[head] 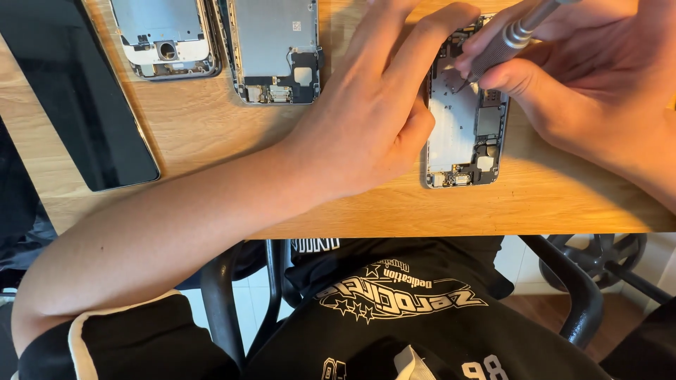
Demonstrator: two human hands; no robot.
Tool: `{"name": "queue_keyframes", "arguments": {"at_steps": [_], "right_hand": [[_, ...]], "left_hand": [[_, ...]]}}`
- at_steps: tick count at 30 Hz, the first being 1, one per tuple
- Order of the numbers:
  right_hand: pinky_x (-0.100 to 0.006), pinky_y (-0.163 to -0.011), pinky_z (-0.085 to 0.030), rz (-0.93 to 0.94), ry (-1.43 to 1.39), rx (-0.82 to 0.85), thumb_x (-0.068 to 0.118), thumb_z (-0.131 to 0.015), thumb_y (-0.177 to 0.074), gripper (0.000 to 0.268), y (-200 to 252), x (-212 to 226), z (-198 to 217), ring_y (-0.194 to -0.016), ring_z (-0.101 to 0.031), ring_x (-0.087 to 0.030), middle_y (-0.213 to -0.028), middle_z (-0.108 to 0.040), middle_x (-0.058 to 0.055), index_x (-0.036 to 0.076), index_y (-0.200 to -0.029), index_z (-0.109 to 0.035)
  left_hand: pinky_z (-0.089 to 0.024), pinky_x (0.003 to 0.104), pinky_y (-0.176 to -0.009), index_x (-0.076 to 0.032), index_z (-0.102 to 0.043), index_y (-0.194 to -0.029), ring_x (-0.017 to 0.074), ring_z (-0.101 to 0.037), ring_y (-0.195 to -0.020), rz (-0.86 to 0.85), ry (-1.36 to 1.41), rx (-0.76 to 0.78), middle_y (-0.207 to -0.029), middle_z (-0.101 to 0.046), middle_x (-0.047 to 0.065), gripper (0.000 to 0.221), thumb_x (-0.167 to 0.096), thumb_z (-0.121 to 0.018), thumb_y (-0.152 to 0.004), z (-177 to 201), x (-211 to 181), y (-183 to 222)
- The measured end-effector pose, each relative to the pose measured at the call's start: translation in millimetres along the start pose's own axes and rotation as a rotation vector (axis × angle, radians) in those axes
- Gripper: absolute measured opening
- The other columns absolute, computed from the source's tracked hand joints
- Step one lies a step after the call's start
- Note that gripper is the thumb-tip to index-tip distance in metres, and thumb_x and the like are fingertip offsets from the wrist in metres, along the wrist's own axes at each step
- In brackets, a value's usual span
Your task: Using a precision screwdriver to install or remove screws from the internal components of a mobile phone.
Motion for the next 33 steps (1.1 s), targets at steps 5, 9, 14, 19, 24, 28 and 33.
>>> {"name": "queue_keyframes", "arguments": {"at_steps": [5, 9, 14, 19, 24, 28, 33], "right_hand": [[-0.046, -0.107, -0.066, -0.012, -0.013, -0.033, -0.008, -0.061, -0.105, 0.018, 8.5, -1.4, 2.0, -0.117, -0.071, -0.043, -0.122, -0.063, -0.037, -0.023, -0.111, -0.052], [-0.039, -0.11, -0.066, -0.121, 0.011, -0.102, 0.019, -0.058, -0.109, 0.033, 19.2, -13.6, 6.9, -0.112, -0.074, -0.031, -0.112, -0.066, -0.023, -0.012, -0.121, -0.056], [-0.036, -0.103, -0.068, -0.139, -0.101, -0.154, 0.038, -0.056, -0.102, 0.048, 22.0, -25.9, 9.4, -0.11, -0.074, -0.028, -0.11, -0.066, -0.021, -0.006, -0.121, -0.054], [-0.036, -0.096, -0.073, -0.138, -0.16, -0.198, 0.044, -0.062, -0.101, 0.048, 24.9, -35.4, 10.3, -0.106, -0.076, -0.025, -0.104, -0.061, -0.01, -0.001, -0.119, -0.055], [-0.038, -0.098, -0.073, -0.122, -0.153, -0.205, 0.04, -0.061, -0.103, 0.046, 26.6, -34.9, 12.6, -0.106, -0.076, -0.027, -0.107, -0.061, -0.011, -0.002, -0.12, -0.055], [-0.039, -0.099, -0.07, -0.103, -0.073, -0.18, 0.035, -0.058, -0.103, 0.046, 24.3, -29.9, 12.9, -0.109, -0.076, -0.031, -0.103, -0.061, -0.017, -0.008, -0.118, -0.055], [-0.039, -0.102, -0.068, -0.097, -0.021, -0.149, 0.033, -0.055, -0.103, 0.046, 23.0, -19.5, 10.8, -0.11, -0.076, -0.032, -0.107, -0.064, -0.021, -0.01, -0.119, -0.054]], "left_hand": [[-0.055, 0.048, -0.118, -0.007, -0.039, -0.143, 0.0328, -0.055, -0.128, 0.0, 0.078, -0.047, -0.136, -0.041, 0.017, 0.059, 0.003, -0.063, -0.09, -0.2, 0.4, -1.4], [-0.045, 0.056, -0.12, -0.011, -0.064, -0.116, 0.0354, -0.048, -0.138, 0.0, 0.213, -0.063, -0.139, -0.043, 0.013, 0.029, -0.013, -0.084, -0.096, 1.0, -0.9, -3.2], [-0.039, 0.059, -0.128, -0.012, -0.078, -0.097, 0.0322, -0.048, -0.145, 0.01, 0.302, -0.101, -0.146, -0.045, 0.009, 0.015, -0.015, -0.092, -0.097, 0.0, 1.7, -4.4], [-0.038, 0.05, -0.125, -0.013, -0.083, -0.095, 0.0317, -0.051, -0.143, -0.001, 0.369, -0.149, -0.145, -0.047, 0.01, 0.011, -0.01, -0.093, -0.098, 0.0, 2.8, -4.2], [-0.028, 0.051, -0.13, -0.013, -0.084, -0.1, 0.0319, -0.05, -0.146, 0.026, 0.383, -0.13, -0.146, -0.047, 0.012, 0.007, -0.009, -0.09, -0.099, 3.7, 0.4, -5.1], [-0.032, 0.051, -0.128, -0.013, -0.084, -0.099, 0.0303, -0.05, -0.145, 0.01, 0.376, -0.143, -0.146, -0.047, 0.011, 0.007, -0.009, -0.09, -0.099, 2.6, 1.6, -5.1], [-0.03, 0.052, -0.128, -0.012, -0.083, -0.097, 0.0308, -0.051, -0.143, 0.005, 0.371, -0.141, -0.143, -0.048, 0.011, 0.008, -0.008, -0.089, -0.099, 4.6, -0.1, -5.2]]}}
Point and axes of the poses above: each hand's wrist, its own y-axis away from the middle knuckle, its own z-axis out of the back of the hand, x = y × z, the point moved 3 cm from there along -y, towards the middle knuckle
